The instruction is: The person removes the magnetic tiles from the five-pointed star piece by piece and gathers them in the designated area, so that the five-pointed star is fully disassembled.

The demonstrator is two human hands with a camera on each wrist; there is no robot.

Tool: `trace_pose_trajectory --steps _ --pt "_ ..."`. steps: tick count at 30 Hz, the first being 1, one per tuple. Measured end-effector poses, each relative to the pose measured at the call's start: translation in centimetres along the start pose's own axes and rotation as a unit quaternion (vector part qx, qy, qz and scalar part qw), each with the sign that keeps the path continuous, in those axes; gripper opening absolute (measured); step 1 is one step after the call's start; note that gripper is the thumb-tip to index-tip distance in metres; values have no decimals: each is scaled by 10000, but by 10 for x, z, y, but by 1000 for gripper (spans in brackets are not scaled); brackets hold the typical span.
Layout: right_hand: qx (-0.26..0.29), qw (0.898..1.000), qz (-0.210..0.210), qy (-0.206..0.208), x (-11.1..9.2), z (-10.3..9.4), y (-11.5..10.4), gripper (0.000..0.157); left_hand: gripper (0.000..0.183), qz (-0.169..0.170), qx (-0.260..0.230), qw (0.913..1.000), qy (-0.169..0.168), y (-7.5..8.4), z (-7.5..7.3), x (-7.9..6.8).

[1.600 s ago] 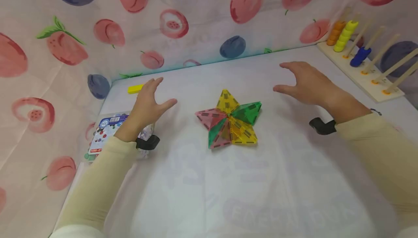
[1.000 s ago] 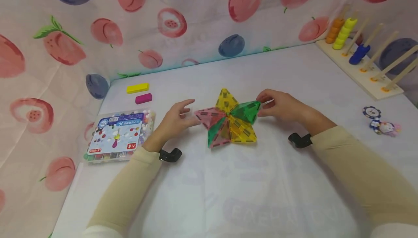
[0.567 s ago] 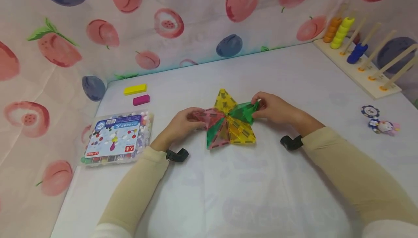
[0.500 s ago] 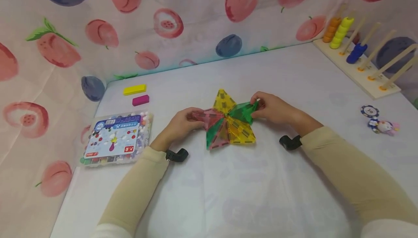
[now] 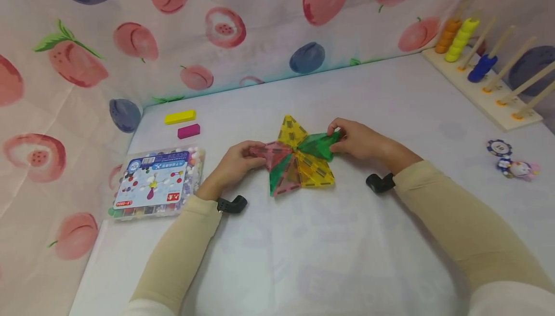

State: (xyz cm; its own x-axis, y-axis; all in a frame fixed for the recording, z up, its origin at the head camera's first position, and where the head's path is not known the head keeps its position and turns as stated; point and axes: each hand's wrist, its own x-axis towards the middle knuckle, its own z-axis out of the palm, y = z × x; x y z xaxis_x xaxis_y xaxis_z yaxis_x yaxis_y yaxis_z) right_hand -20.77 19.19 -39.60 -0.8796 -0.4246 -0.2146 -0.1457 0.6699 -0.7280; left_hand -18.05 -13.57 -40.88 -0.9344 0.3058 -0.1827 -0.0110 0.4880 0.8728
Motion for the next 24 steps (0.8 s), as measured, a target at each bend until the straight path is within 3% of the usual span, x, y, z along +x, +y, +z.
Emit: trace_pose_trajectory --steps 7,12,15,20,24 --pt "244 9991 344 -53 -14 -27 16 44 39 -95 -129 9999 -41 -2 2 1" --pt "542 9948 675 535 -26 -58 31 55 41 -69 -197 9998 -2 -2 0 0" --pt "691 9902 719 977 -30 -70 40 53 42 -96 -195 9998 4 -4 -1 -1" --pt "192 9853 818 1488 -31 -86 57 40 43 -130 -154 9998 -13 -6 -2 -1" --pt "-127 9844 1104 1364 -30 -99 67 58 41 -134 -133 9998 -33 -6 0 0"
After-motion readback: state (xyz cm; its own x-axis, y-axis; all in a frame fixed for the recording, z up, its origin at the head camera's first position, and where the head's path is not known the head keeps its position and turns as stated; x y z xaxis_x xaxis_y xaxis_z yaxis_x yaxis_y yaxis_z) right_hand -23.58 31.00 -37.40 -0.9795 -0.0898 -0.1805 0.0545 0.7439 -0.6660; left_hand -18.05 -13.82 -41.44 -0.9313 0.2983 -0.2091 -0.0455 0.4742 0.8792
